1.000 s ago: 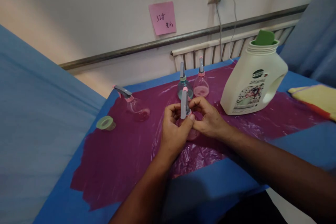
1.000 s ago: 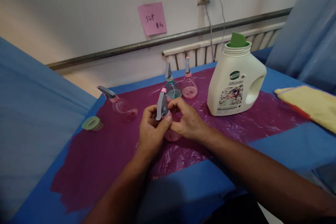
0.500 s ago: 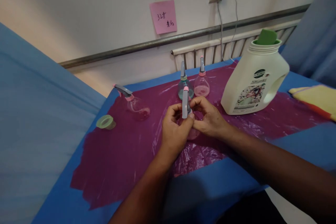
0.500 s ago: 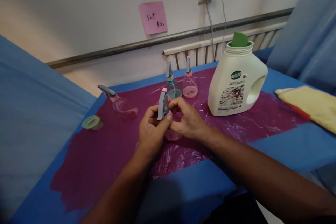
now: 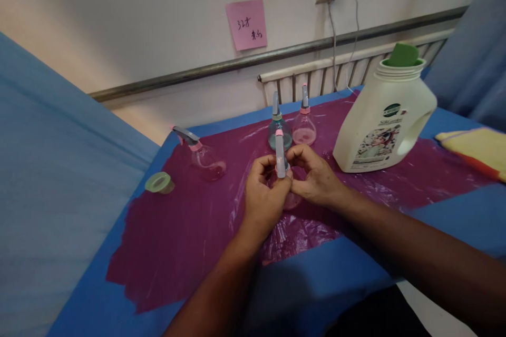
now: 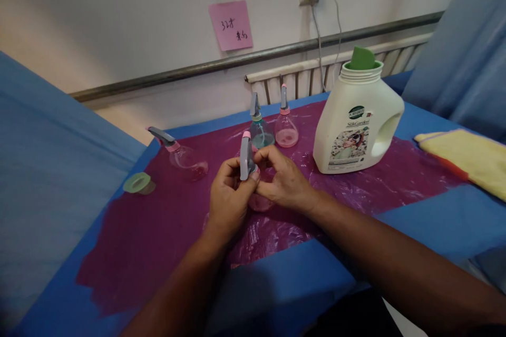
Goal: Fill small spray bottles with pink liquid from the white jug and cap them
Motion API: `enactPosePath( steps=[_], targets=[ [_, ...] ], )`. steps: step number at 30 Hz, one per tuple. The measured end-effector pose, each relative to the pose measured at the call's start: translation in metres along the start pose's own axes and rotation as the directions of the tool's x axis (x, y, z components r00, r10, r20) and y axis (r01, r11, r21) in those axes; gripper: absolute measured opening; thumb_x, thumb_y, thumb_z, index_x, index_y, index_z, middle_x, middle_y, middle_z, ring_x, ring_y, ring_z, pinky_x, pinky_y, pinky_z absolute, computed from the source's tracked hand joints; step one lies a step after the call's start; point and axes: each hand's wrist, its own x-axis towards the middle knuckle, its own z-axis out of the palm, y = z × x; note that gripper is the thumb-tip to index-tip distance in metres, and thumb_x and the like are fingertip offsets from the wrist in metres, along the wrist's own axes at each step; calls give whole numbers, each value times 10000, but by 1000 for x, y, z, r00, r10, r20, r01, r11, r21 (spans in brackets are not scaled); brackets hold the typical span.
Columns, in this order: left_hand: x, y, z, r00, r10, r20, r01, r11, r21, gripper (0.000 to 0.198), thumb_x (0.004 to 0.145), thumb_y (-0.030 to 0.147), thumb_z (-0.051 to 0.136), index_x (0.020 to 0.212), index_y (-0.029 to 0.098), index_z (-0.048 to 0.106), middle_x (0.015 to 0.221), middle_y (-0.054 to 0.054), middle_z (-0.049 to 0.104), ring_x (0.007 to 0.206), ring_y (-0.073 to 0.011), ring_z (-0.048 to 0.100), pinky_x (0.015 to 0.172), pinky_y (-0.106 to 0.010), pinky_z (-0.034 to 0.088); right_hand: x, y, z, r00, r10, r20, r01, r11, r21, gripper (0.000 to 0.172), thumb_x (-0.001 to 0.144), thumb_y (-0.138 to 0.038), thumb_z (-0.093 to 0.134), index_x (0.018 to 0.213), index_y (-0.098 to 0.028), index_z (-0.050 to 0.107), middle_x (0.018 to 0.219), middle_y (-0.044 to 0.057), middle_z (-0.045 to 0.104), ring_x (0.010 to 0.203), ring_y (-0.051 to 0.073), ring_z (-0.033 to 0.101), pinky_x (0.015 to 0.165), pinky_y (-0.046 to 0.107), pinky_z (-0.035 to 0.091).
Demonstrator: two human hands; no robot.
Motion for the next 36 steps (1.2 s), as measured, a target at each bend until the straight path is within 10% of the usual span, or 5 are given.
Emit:
enactPosePath(
  steps=[30, 36],
  targets=[
    [-4, -6, -5, 993, 103, 51, -102, 995, -16, 336, 998, 363, 839, 1294, 246, 732, 1294, -93, 805, 1195, -261, 782, 1087, -426, 620, 2, -7, -5, 999, 39, 22, -39, 999, 5, 308, 930, -267, 834, 1146, -286, 614, 1104, 9, 736, 1006, 214, 745, 960, 420, 626],
    [2, -13, -22, 953, 278, -121, -281, 960, -11, 296, 1145, 494, 630, 1218, 235, 754, 1191, -93, 790, 1094, -246, 774, 1025, -406, 615, -1, -7, -4, 994, 111, 4, -111, 994, -5, 445, 894, -421, 964, 1125, -296, 606, 1066, 3, 752, 1005, 227, 769, 978, 435, 639]
  ],
)
